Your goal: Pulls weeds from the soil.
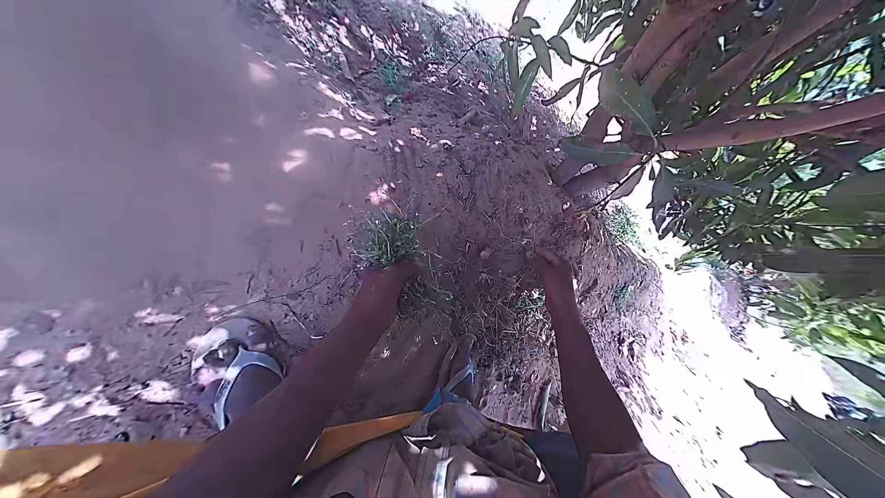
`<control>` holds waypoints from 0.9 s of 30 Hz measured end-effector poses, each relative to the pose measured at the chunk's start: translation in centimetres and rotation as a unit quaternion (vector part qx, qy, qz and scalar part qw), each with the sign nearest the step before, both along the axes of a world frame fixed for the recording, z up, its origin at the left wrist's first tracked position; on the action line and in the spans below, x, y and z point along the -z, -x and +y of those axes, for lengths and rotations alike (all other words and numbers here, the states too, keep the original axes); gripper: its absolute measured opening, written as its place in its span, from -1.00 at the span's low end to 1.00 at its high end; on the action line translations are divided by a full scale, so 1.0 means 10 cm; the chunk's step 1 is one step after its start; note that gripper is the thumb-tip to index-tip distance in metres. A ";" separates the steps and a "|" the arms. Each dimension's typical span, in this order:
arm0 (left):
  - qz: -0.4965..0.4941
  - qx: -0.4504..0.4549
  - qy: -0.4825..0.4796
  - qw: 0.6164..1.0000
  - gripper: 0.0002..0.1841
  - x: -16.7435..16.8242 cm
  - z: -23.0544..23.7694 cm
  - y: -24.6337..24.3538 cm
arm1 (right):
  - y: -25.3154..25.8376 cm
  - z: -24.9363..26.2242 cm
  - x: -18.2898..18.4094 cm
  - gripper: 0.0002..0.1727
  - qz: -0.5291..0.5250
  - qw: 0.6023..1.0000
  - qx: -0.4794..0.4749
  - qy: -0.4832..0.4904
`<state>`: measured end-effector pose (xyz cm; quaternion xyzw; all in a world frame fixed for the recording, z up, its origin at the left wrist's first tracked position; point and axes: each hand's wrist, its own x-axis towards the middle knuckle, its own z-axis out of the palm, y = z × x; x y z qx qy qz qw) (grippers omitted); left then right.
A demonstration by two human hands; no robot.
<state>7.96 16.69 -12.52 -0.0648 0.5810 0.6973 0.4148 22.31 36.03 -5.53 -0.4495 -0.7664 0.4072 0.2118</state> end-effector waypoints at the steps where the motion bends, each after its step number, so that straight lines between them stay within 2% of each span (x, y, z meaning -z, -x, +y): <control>1: 0.001 -0.007 -0.006 1.000 -0.68 -0.02 -0.03 0.01 | -0.01 -0.10 -0.04 -0.78 0.049 0.999 0.015 0.008; 4: 0.000 -0.035 -0.029 0.999 -0.68 -0.11 -0.13 0.05 | 0.01 -0.37 0.02 -0.81 0.160 0.985 0.045 0.051; 5: -0.008 -0.050 -0.039 0.998 -0.65 -0.13 -0.16 0.07 | 0.02 -0.43 0.13 -0.80 0.148 0.986 0.045 0.060; 7: -0.012 -0.062 -0.041 0.997 -0.64 -0.15 -0.21 0.11 | -0.03 -0.52 0.39 -0.73 0.000 0.996 0.035 0.077; 9: -0.009 -0.068 -0.029 0.997 -0.64 -0.17 -0.28 0.16 | -0.07 -0.56 0.66 -0.64 -0.126 0.985 0.025 0.118; 12: -0.001 -0.069 -0.019 0.997 -0.57 -0.12 -0.43 0.23 | 0.07 -0.60 0.72 -0.58 -0.059 0.985 0.052 0.155; 15: 0.000 -0.071 -0.022 0.997 -0.62 -0.01 -0.46 0.28 | 0.31 -0.56 0.49 -0.58 0.004 0.987 0.064 0.150; 18: -0.005 -0.063 -0.014 0.998 -0.69 0.00 -0.47 0.31 | 0.45 -0.53 0.49 -0.67 0.012 0.991 0.031 0.131; 21: -0.001 -0.060 -0.015 0.998 -0.75 0.02 -0.45 0.30 | 0.44 -0.50 0.63 -0.79 -0.042 0.998 -0.035 -0.001; 23: -0.004 -0.057 0.004 0.998 -0.74 0.00 -0.44 0.28 | 0.45 -0.51 0.63 -0.82 -0.062 0.996 -0.033 -0.061; 25: -0.007 -0.050 0.026 0.998 -0.74 -0.03 -0.41 0.26 | 0.45 -0.51 0.57 -0.80 -0.040 0.998 -0.012 -0.045; 27: -0.013 -0.043 0.031 0.998 -0.77 -0.03 -0.38 0.24 | 0.42 -0.49 0.57 -0.70 0.009 1.000 -0.012 -0.001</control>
